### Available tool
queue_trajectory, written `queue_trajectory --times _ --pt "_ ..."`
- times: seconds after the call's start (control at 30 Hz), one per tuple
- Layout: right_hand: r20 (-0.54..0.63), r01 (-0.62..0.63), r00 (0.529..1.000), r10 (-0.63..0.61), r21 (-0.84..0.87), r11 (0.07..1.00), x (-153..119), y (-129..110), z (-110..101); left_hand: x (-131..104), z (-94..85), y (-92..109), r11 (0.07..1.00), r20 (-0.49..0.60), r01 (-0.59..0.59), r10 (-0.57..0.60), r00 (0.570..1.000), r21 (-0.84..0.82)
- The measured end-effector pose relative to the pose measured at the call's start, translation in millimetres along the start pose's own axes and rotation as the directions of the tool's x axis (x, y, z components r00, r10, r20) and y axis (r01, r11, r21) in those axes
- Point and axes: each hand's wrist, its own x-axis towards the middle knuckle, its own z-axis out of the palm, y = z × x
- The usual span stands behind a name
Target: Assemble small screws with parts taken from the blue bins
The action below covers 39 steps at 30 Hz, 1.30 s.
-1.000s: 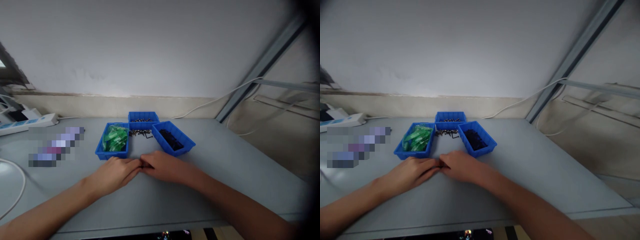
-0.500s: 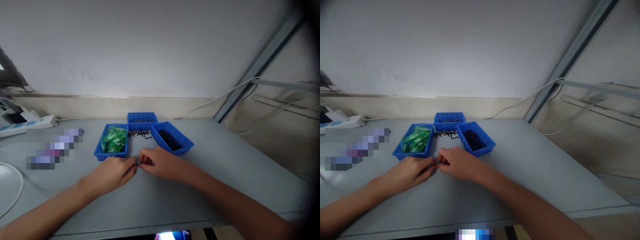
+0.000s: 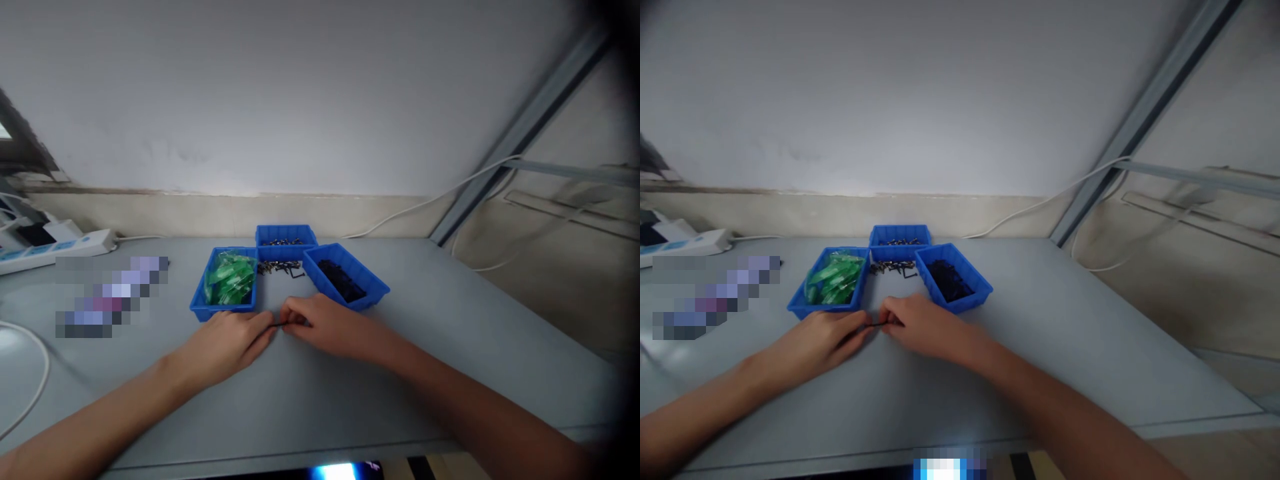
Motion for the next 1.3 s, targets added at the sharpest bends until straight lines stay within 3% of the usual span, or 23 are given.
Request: queue_trajectory --times 0.33,0.5,0.67,0.8,1.03,1.3 --pt "-0.023 0.041 0.999 -0.043 -0.070 0.997 4 -5 10 -2 2.0 2 0.990 -0.112 -0.105 0.094 0.989 -0.098" --pt "0.007 0.038 0.999 -0.038 0.002 0.999 4 -4 8 -2 0.5 3 0.983 -0.092 -0.125 0.113 0.989 -0.134" --pt "0.068 0.031 0.997 -0.031 0.011 0.999 -1 -3 -1 -2 1.2 5 0.993 -0.055 -0.055 0.049 0.997 -0.106" --pt "0.080 0.021 0.996 -0.025 0.056 0.998 -2 -7 -7 -1 3.3 3 0.996 -0.060 -0.067 0.064 0.996 -0.050" --pt "0.088 0.104 0.991 -0.098 -0.065 0.992 -2 -7 -5 0 5.1 1 0.997 -0.029 -0.081 0.081 0.996 0.014" --pt "0.054 0.076 0.996 -0.070 -0.134 0.988 -3 -4 -6 0 3.8 0 1.000 0.019 -0.026 0.026 0.999 0.009"
